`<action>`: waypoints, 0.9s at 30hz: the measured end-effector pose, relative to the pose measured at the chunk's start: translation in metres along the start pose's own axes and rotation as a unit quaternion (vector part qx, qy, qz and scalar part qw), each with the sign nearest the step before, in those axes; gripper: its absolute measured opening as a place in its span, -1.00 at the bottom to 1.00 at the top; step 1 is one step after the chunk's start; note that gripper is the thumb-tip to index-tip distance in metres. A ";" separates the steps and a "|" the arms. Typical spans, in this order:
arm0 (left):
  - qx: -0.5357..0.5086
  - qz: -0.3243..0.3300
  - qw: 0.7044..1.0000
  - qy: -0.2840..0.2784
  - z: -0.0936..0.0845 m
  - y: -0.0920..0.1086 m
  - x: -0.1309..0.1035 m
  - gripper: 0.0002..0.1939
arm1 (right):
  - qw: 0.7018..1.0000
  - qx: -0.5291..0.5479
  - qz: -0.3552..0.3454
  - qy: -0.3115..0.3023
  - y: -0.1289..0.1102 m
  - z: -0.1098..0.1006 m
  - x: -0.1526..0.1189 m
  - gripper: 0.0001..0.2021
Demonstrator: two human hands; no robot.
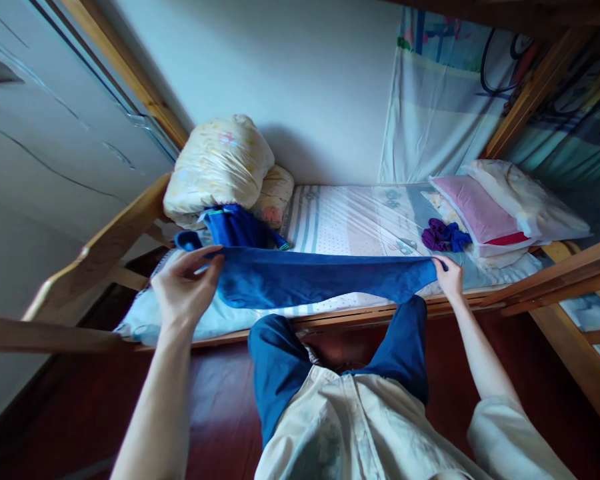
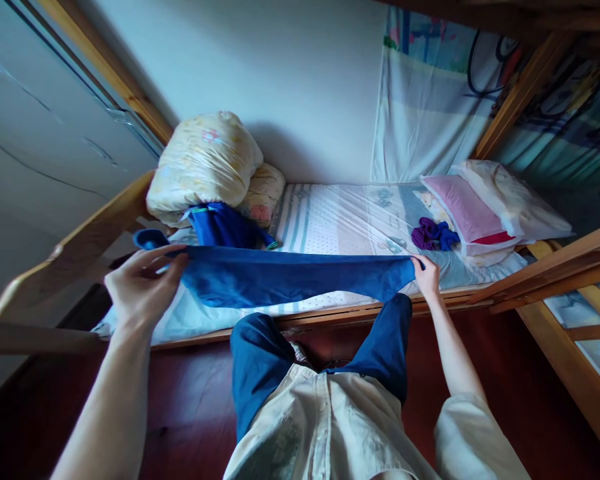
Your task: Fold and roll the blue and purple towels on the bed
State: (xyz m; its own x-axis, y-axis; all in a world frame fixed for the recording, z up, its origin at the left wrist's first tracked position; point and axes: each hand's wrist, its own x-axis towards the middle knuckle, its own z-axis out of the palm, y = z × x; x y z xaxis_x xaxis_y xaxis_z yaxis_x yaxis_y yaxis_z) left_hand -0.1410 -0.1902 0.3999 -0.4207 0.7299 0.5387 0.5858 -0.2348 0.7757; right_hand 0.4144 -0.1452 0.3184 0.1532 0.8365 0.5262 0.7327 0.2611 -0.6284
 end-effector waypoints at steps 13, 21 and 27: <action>0.348 0.177 0.917 -0.086 -0.001 -0.077 -0.022 -0.56 | 0.984 -0.053 -0.121 -0.119 -0.024 -0.087 0.022 -0.74; 0.243 0.194 0.927 -0.208 -0.022 -0.083 -0.043 -0.69 | 0.984 -0.087 -0.086 -0.129 -0.006 -0.119 0.010 -0.77; 0.193 0.161 0.928 -0.275 -0.049 -0.081 -0.042 -0.68 | 0.990 -0.088 -0.015 -0.105 0.008 -0.130 -0.002 -0.74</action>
State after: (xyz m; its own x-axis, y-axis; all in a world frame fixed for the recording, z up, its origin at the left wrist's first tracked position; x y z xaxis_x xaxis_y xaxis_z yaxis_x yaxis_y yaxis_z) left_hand -0.2043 -0.2335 0.3303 0.1738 0.9045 0.3895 0.8694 -0.3267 0.3706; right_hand 0.5059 -0.2076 0.3868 0.0018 0.9157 0.4018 0.8424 0.2151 -0.4941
